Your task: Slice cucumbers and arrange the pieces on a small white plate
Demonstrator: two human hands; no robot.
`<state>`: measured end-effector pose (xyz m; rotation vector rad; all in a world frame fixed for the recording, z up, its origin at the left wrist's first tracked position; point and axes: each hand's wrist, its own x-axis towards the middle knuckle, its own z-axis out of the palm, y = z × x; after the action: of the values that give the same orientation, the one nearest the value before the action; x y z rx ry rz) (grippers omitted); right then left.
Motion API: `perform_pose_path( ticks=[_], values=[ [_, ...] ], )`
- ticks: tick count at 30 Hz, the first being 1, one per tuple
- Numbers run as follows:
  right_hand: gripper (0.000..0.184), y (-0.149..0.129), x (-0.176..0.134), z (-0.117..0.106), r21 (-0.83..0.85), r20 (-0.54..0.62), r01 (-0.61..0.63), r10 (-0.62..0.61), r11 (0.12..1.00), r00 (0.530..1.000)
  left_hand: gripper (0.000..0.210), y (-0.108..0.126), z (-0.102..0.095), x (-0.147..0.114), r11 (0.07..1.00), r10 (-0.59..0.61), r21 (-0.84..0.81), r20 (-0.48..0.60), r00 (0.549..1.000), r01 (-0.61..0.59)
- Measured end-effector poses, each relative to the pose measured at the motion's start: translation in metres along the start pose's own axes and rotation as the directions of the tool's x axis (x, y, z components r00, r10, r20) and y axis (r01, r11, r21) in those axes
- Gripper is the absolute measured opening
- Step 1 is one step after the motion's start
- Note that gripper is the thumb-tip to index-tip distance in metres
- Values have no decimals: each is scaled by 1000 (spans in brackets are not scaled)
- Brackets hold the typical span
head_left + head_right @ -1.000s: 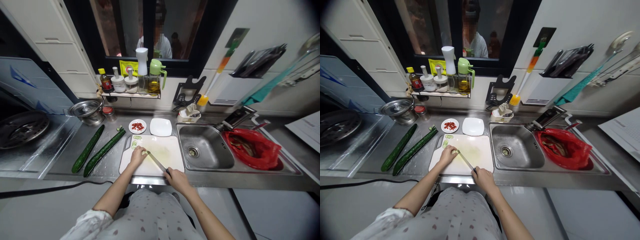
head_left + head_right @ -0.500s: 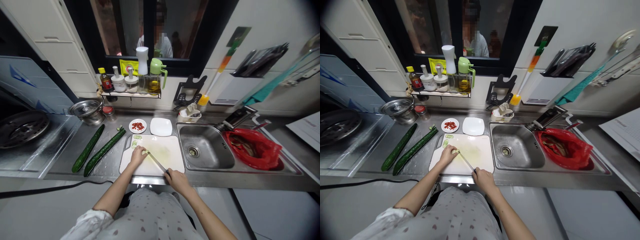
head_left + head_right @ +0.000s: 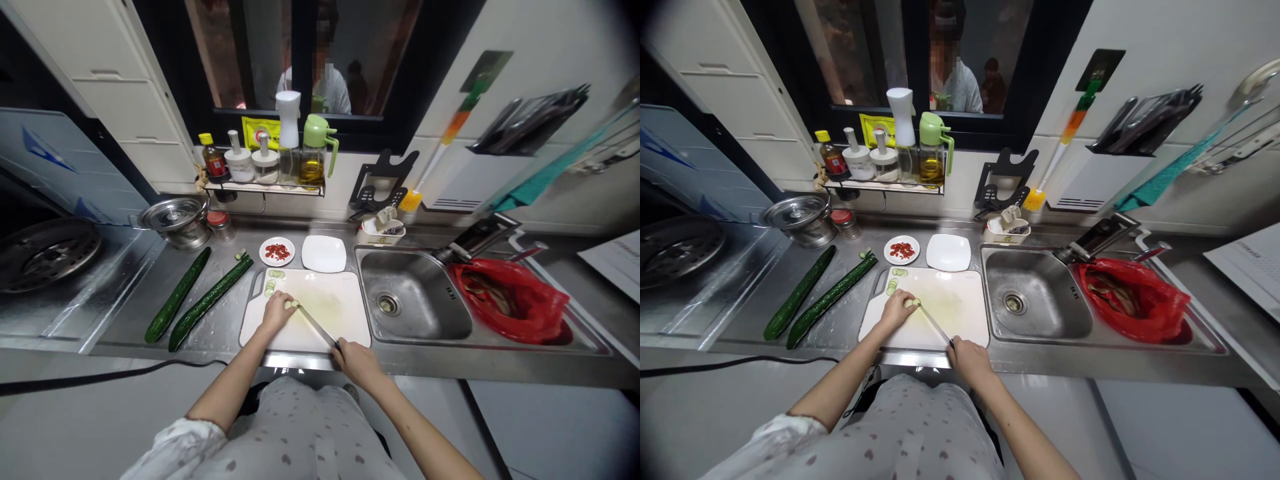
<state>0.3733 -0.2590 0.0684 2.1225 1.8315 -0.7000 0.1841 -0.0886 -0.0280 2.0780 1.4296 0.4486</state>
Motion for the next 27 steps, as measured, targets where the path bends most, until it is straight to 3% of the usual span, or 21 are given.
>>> perform_pose_path(
  ticks=[10,27],
  values=[
    [32,-5,3,-6,0,29,-5,5,1000,1000,20,1,0,2,1000,-8,2,2,1000,8],
    [34,-13,11,-4,3,-15,0,0,1000,1000,18,0,-1,1,999,9,-34,-8,1000,-9]
  ],
)
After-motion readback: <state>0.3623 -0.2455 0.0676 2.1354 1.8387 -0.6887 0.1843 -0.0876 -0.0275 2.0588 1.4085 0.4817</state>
